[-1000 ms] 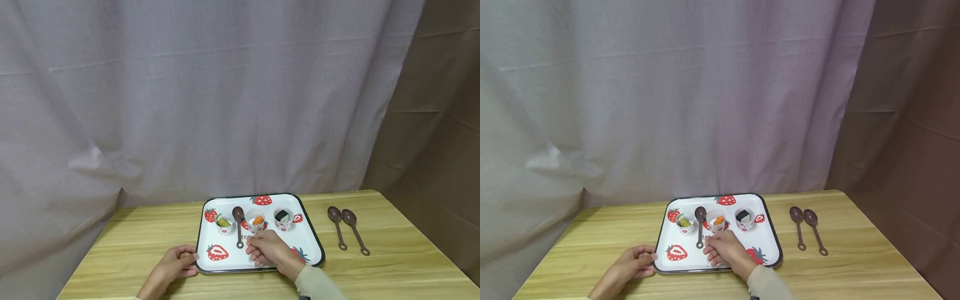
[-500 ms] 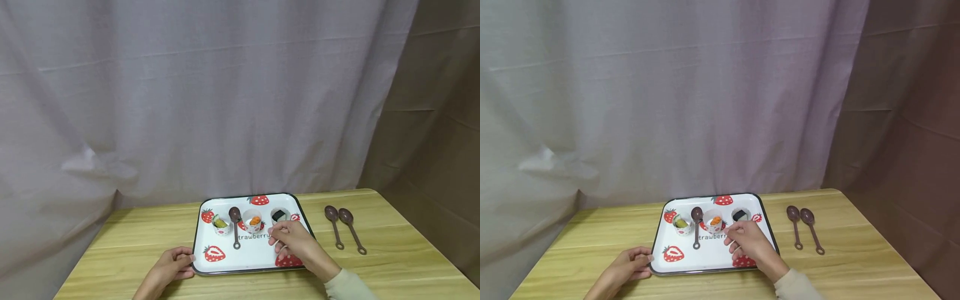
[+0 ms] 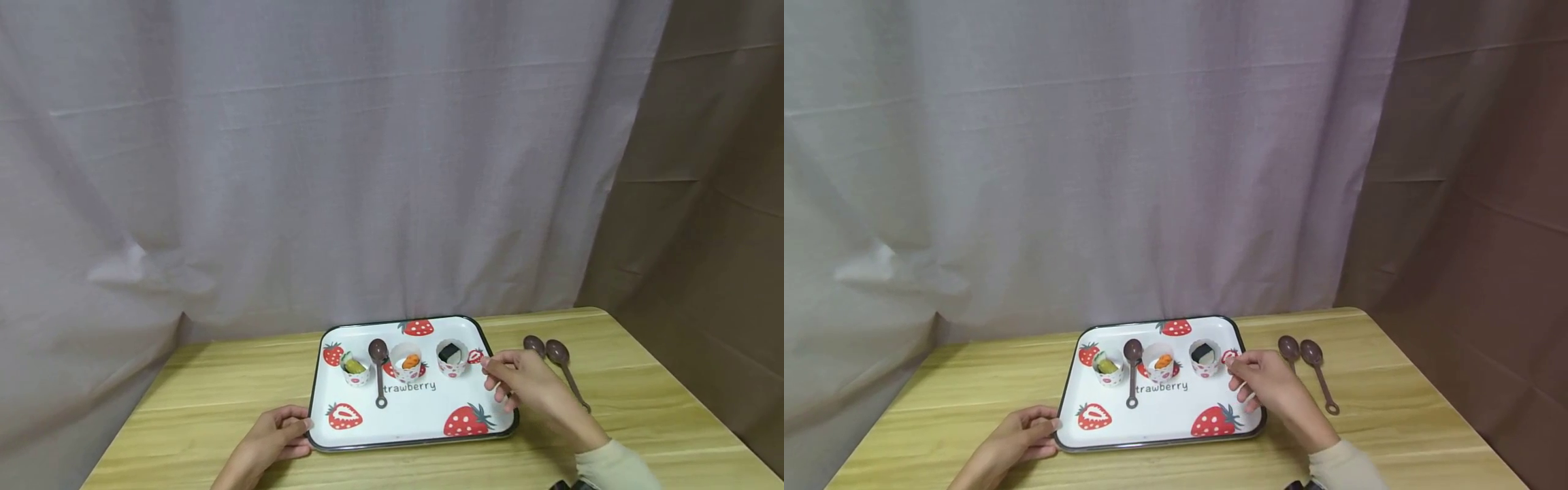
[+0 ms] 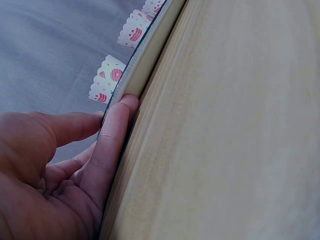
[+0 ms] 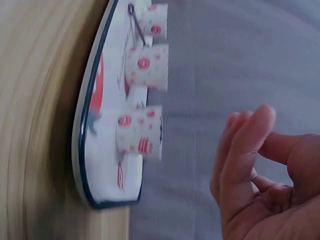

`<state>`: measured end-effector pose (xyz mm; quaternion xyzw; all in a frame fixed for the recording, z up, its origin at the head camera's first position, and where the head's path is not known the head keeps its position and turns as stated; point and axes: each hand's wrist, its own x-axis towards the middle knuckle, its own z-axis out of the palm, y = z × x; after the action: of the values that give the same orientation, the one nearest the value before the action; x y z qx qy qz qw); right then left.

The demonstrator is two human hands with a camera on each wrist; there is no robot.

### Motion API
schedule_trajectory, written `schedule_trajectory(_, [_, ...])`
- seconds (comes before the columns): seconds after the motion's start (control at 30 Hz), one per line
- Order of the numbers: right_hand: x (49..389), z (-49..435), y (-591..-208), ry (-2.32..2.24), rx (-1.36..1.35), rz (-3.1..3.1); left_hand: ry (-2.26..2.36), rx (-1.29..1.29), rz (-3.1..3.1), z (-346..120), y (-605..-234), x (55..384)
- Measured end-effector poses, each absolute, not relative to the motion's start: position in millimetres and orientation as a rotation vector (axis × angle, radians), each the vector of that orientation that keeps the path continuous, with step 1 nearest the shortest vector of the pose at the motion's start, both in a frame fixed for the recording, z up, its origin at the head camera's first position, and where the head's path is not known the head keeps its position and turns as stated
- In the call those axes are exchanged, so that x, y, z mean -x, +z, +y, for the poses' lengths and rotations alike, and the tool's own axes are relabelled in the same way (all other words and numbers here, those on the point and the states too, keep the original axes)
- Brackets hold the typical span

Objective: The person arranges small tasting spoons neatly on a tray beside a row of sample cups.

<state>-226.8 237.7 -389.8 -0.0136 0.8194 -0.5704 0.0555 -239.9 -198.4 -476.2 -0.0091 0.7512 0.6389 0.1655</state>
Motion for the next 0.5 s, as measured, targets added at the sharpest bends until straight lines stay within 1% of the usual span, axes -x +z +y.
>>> schedule_trajectory(0.5, [231,303,-406,-1.434,-0.125,2.784,1.849,0.028,2.094,-199,-476,238])
